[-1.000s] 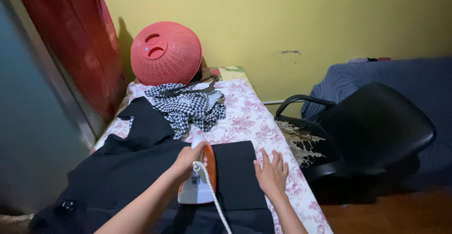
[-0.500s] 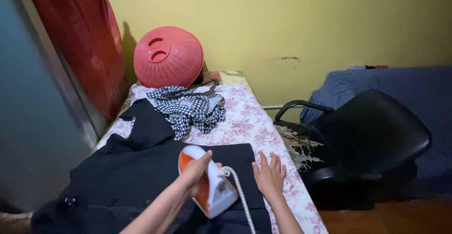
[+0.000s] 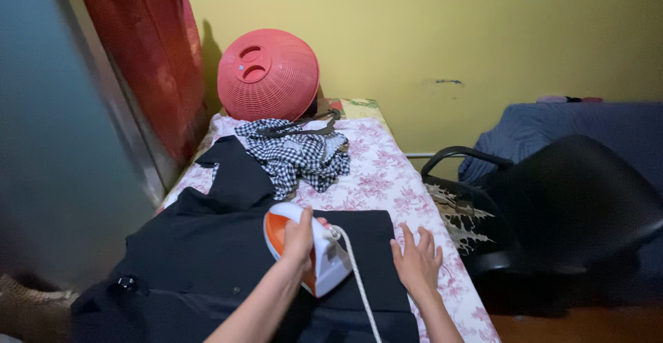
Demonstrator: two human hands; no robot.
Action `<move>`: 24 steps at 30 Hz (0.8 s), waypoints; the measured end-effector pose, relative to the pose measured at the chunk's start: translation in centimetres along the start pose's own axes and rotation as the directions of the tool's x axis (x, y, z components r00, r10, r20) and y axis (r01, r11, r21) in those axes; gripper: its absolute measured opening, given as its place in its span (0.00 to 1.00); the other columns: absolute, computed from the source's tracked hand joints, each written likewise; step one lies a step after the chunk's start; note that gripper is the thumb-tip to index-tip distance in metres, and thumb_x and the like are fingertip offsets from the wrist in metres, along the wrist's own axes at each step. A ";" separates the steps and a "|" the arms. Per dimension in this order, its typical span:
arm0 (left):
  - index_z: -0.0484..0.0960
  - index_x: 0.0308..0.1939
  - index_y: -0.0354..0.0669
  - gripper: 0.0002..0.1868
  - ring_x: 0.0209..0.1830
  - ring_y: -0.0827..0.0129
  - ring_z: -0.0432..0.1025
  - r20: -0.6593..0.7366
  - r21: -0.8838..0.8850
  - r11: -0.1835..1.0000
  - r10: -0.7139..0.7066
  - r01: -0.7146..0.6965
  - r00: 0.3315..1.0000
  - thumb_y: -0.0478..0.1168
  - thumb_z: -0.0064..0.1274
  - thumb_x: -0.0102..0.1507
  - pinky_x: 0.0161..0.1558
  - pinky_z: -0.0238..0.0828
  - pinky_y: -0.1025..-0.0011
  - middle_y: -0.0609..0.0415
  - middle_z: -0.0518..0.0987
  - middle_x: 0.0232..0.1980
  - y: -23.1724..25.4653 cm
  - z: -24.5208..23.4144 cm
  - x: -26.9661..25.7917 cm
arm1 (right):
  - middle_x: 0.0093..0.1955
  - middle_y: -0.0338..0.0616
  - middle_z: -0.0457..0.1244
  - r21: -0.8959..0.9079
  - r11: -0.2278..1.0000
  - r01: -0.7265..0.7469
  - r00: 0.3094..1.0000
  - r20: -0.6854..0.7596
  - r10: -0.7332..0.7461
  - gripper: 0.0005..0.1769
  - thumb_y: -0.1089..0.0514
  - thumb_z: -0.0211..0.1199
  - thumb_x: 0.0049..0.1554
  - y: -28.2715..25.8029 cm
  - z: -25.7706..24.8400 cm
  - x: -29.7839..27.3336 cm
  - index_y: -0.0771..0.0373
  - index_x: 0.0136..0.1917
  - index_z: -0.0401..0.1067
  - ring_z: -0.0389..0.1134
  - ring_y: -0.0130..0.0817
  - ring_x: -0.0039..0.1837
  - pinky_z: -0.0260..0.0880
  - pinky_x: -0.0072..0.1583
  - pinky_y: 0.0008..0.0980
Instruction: The person irons a black shirt laid out on a bed using an electric iron. They move the iron back and forth across the shirt's surface, occasionally adjusting the fabric with their other hand to smooth it.
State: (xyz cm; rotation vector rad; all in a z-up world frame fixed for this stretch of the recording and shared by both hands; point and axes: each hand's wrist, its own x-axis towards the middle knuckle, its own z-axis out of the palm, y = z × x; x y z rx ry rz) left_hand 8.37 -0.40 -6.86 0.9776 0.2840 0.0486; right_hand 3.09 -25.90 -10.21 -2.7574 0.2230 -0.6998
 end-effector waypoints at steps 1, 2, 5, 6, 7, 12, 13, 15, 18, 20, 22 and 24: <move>0.74 0.45 0.33 0.19 0.28 0.59 0.78 -0.003 0.014 1.000 0.012 -0.012 1.000 0.50 0.48 0.67 0.31 0.78 0.61 0.42 0.81 0.36 0.6 -0.5 1.3 | 0.73 0.51 0.52 -0.004 1.000 -0.008 1.000 0.011 0.008 0.31 0.38 0.54 0.60 0.0 0.0 0.0 0.45 0.74 0.62 0.49 0.47 0.78 0.47 0.73 0.63; 0.74 0.45 0.32 0.20 0.28 0.60 0.78 -0.006 0.027 0.999 0.025 -0.025 1.000 0.50 0.48 0.68 0.31 0.78 0.62 0.42 0.82 0.36 1.0 -1.0 2.5 | 0.73 0.50 0.52 -0.008 1.000 -0.016 1.000 0.021 0.016 0.30 0.38 0.54 0.60 0.0 0.1 0.1 0.44 0.74 0.62 0.49 0.46 0.78 0.46 0.73 0.63; 0.75 0.44 0.30 0.20 0.27 0.60 0.78 0.024 0.024 0.999 0.034 -0.035 0.999 0.48 0.48 0.68 0.29 0.77 0.62 0.42 0.82 0.36 1.4 -2.0 5.0 | 0.73 0.50 0.52 -0.026 0.999 -0.019 0.999 0.027 0.020 0.31 0.38 0.54 0.59 0.1 0.3 0.2 0.43 0.74 0.62 0.48 0.46 0.79 0.46 0.73 0.63; 0.75 0.45 0.30 0.20 0.27 0.59 0.78 0.020 0.029 0.999 0.045 -0.046 0.999 0.48 0.48 0.68 0.29 0.77 0.62 0.42 0.83 0.35 1.3 -2.0 5.4 | 0.73 0.49 0.52 -0.034 0.999 -0.021 0.999 0.027 0.022 0.31 0.37 0.54 0.59 0.1 0.4 0.3 0.43 0.74 0.62 0.48 0.45 0.79 0.46 0.73 0.63; 0.75 0.45 0.31 0.20 0.27 0.59 0.77 0.014 0.035 0.998 0.055 -0.056 0.998 0.49 0.48 0.67 0.28 0.76 0.62 0.42 0.83 0.35 1.1 -2.0 5.6 | 0.74 0.49 0.52 -0.042 0.999 -0.023 0.999 0.029 0.024 0.31 0.37 0.54 0.60 0.1 0.5 0.3 0.43 0.74 0.62 0.48 0.45 0.79 0.46 0.73 0.63; 0.74 0.45 0.31 0.19 0.26 0.59 0.76 -0.038 -0.080 0.997 0.016 -0.019 0.999 0.48 0.49 0.67 0.28 0.76 0.61 0.43 0.81 0.33 -0.1 -0.4 4.4 | 0.74 0.49 0.51 -0.055 0.998 -0.028 0.998 0.052 0.031 0.31 0.37 0.53 0.60 0.4 0.9 0.6 0.42 0.74 0.61 0.48 0.45 0.79 0.45 0.73 0.64; 0.73 0.45 0.32 0.19 0.26 0.59 0.76 -0.033 -0.083 0.996 0.015 -0.017 0.999 0.48 0.48 0.67 0.28 0.76 0.61 0.44 0.80 0.33 -0.6 0.1 3.4 | 0.74 0.49 0.51 -0.053 0.998 -0.031 0.998 0.051 0.033 0.31 0.36 0.53 0.60 0.4 1.0 0.6 0.42 0.74 0.61 0.48 0.45 0.79 0.45 0.73 0.64; 0.72 0.45 0.35 0.17 0.25 0.59 0.76 -0.016 -0.104 0.994 -0.017 0.016 1.000 0.48 0.48 0.66 0.28 0.76 0.61 0.44 0.79 0.32 -1.1 1.4 1.3 | 0.75 0.49 0.51 -0.051 0.998 -0.028 0.999 0.042 0.030 0.31 0.36 0.53 0.59 0.5 1.2 0.6 0.41 0.74 0.62 0.48 0.45 0.79 0.46 0.73 0.65; 0.72 0.45 0.36 0.15 0.25 0.59 0.75 0.027 -0.114 0.989 -0.088 0.091 0.996 0.46 0.49 0.66 0.28 0.76 0.60 0.44 0.78 0.31 -2.3 3.5 -2.6 | 0.74 0.48 0.52 -0.054 0.998 -0.017 1.000 0.021 0.019 0.31 0.36 0.53 0.59 0.9 1.4 0.4 0.41 0.74 0.62 0.49 0.45 0.79 0.46 0.73 0.64; 0.74 0.44 0.28 0.19 0.25 0.59 0.76 0.056 -0.066 0.992 -0.103 0.107 0.993 0.46 0.50 0.68 0.28 0.77 0.61 0.43 0.78 0.31 -2.8 4.5 -5.1 | 0.74 0.48 0.52 -0.054 0.998 -0.014 1.000 0.009 0.015 0.32 0.36 0.54 0.59 0.9 1.5 0.6 0.41 0.74 0.62 0.50 0.45 0.79 0.47 0.73 0.64; 0.74 0.45 0.30 0.18 0.26 0.60 0.78 0.115 -0.065 0.984 -0.158 0.166 0.981 0.47 0.49 0.68 0.29 0.78 0.62 0.44 0.79 0.32 -3.4 5.4 -7.5 | 0.74 0.49 0.52 -0.046 0.999 -0.009 1.000 0.013 0.010 0.32 0.36 0.54 0.59 0.9 1.5 0.5 0.42 0.74 0.62 0.50 0.45 0.79 0.47 0.73 0.64; 0.74 0.45 0.32 0.18 0.26 0.60 0.78 0.144 -0.029 0.983 -0.174 0.180 0.974 0.48 0.48 0.68 0.30 0.78 0.63 0.45 0.80 0.32 -3.4 5.7 -9.0 | 0.74 0.49 0.52 -0.044 0.999 -0.007 1.000 0.011 0.007 0.32 0.36 0.54 0.59 0.9 1.5 0.4 0.42 0.74 0.62 0.50 0.45 0.78 0.47 0.73 0.63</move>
